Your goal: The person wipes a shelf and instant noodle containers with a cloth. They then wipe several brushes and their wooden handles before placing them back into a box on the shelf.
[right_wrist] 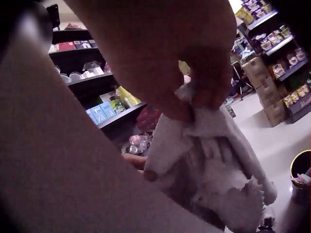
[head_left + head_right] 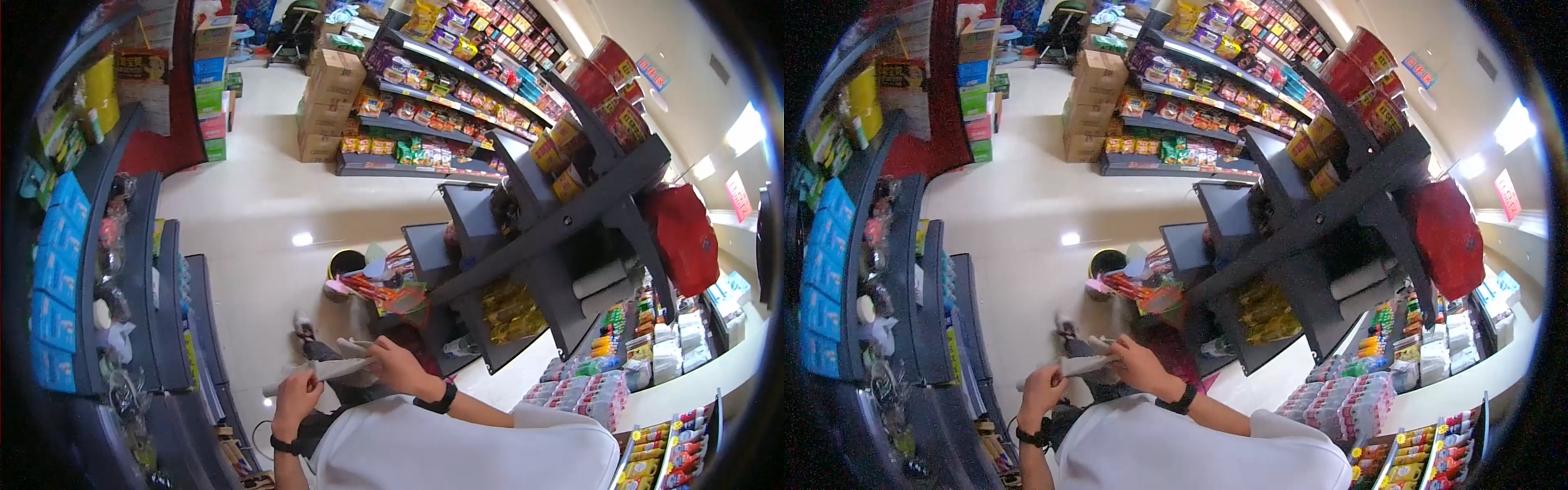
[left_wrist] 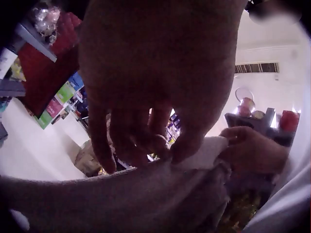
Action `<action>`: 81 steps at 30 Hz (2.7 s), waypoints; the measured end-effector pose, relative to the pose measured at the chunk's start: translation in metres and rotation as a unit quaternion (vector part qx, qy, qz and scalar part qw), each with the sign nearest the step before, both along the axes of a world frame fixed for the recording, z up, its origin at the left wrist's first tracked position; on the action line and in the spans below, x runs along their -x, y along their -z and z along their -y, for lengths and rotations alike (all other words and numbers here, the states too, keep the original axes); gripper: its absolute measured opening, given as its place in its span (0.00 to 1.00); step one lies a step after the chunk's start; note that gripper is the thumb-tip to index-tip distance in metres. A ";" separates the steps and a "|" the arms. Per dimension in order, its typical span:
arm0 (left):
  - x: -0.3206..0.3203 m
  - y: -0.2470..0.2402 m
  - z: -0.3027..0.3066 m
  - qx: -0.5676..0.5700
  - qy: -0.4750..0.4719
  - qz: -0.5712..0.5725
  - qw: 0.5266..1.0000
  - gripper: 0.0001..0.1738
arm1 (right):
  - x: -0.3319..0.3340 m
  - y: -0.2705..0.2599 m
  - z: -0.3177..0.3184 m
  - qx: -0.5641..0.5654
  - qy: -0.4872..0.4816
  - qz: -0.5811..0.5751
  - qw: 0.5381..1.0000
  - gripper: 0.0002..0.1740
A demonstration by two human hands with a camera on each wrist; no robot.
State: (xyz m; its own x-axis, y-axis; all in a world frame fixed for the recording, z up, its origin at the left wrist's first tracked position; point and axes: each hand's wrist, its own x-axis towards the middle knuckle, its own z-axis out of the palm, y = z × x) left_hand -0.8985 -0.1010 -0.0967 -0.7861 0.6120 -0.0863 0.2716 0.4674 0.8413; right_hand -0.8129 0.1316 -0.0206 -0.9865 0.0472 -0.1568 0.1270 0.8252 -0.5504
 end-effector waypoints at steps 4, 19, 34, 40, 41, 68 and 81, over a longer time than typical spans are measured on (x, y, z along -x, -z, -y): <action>0.031 0.001 -0.020 0.044 0.015 0.074 0.996 0.10 | 0.045 -0.004 -0.008 0.021 0.043 -0.067 0.997 0.17; 0.275 -0.045 -0.171 0.003 0.038 0.024 0.999 0.33 | 0.319 0.045 -0.119 0.161 -0.037 -0.085 0.983 0.12; 0.386 -0.036 -0.233 0.044 0.389 -0.091 0.916 0.22 | 0.300 0.017 -0.115 0.063 0.405 -0.172 0.896 0.12; 0.417 -0.031 -0.253 -0.015 0.478 -0.038 0.878 0.22 | 0.279 0.021 -0.055 0.014 0.589 -0.217 0.778 0.12; 0.415 -0.032 -0.257 -0.025 0.492 -0.024 0.870 0.23 | 0.274 0.024 -0.049 0.007 0.618 -0.232 0.751 0.12; 0.552 -0.013 -0.518 -0.190 0.520 -0.098 0.827 0.11 | 0.416 0.005 -0.276 -0.124 0.716 -0.432 0.533 0.12; 0.446 -0.191 -0.703 -0.581 0.435 -0.102 0.680 0.27 | 0.389 -0.114 -0.333 -0.360 0.682 -0.496 0.399 0.23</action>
State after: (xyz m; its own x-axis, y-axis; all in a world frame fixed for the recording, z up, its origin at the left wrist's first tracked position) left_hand -1.3446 0.6025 0.0946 -0.0062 0.4151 0.9097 0.1870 -0.8932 0.4089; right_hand -1.2021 0.4646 0.0933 0.4748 0.3264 0.8173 0.7429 0.3494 -0.5710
